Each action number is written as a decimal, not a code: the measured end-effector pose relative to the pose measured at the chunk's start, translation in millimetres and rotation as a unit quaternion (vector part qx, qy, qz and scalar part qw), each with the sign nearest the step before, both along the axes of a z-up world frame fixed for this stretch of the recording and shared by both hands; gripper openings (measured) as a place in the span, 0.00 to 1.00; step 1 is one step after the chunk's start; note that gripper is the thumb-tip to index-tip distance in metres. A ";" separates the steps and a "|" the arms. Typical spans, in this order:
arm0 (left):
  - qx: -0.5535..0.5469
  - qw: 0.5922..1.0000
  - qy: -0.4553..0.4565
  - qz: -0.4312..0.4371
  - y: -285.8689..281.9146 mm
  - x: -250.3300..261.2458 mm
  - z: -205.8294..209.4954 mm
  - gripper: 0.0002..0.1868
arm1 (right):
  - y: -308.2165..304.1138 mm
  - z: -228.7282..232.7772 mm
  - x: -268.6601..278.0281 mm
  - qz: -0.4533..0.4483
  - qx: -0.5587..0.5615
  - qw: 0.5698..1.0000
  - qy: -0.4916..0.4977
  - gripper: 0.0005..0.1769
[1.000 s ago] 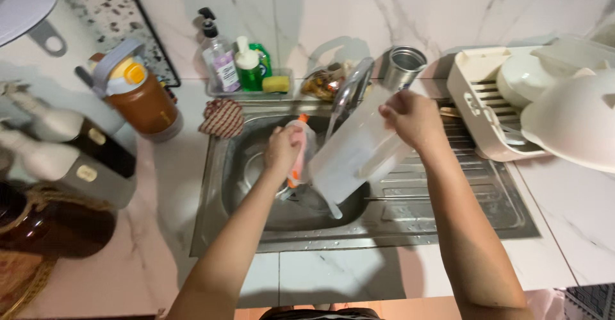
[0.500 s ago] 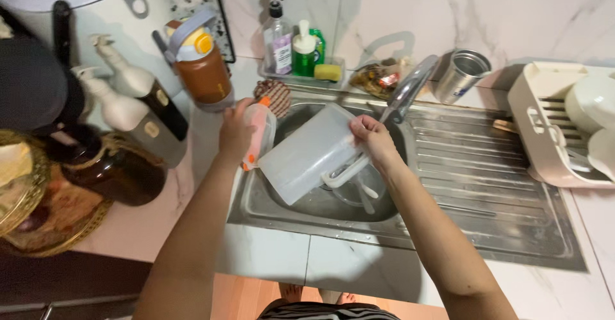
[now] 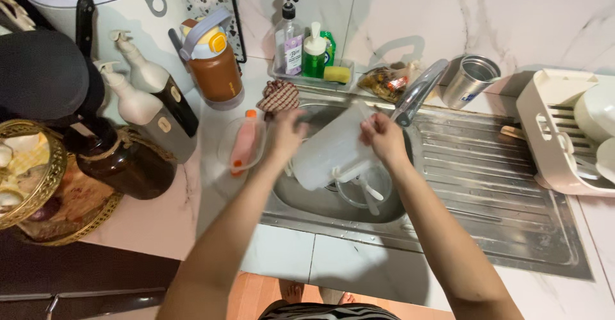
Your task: The person spreads chocolate spread on a slice of bread with a spoon, places the bread in a sandwich press, and closes the lid. They wrap the cord around the press, carry it to a stool, and plug it in. They then wash plastic containers, a pitcher, and a colander at the sink and set them on a drying rack.
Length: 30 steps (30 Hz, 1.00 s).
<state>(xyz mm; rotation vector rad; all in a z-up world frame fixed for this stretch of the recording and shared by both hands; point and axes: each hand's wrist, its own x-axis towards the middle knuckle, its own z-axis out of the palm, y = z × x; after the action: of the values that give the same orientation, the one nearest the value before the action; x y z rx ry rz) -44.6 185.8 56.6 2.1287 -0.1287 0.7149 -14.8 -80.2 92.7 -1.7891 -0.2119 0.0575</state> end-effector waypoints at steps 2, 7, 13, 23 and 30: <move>-0.035 0.997 0.043 -0.047 -34.6 8.3 -10.9 0.20 | -14.6 -10.7 -9.7 0.004 0.044 0.999 -0.011 0.06; -0.080 0.982 0.095 0.139 -71.6 -7.9 -36.0 0.29 | -64.1 -30.5 -6.7 -0.050 0.161 0.986 -0.016 0.07; -0.700 0.686 0.201 0.023 -85.2 -16.5 -34.8 0.53 | -81.5 -71.1 -8.5 -0.018 0.375 0.927 -0.009 0.05; -0.781 0.615 0.057 0.089 -95.9 -12.2 -37.1 0.60 | -60.1 -64.1 -12.3 0.137 0.347 0.923 0.092 0.21; -0.731 0.616 0.289 0.053 -110.9 2.2 -50.9 0.60 | -69.1 -20.8 35.2 0.336 -0.443 0.780 -0.289 0.22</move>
<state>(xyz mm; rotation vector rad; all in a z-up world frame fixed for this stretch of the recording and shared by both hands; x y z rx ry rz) -42.4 74.9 5.7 0.6155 0.7231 -0.0204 20.4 -149.3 72.0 -2.5297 -1.4779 0.1297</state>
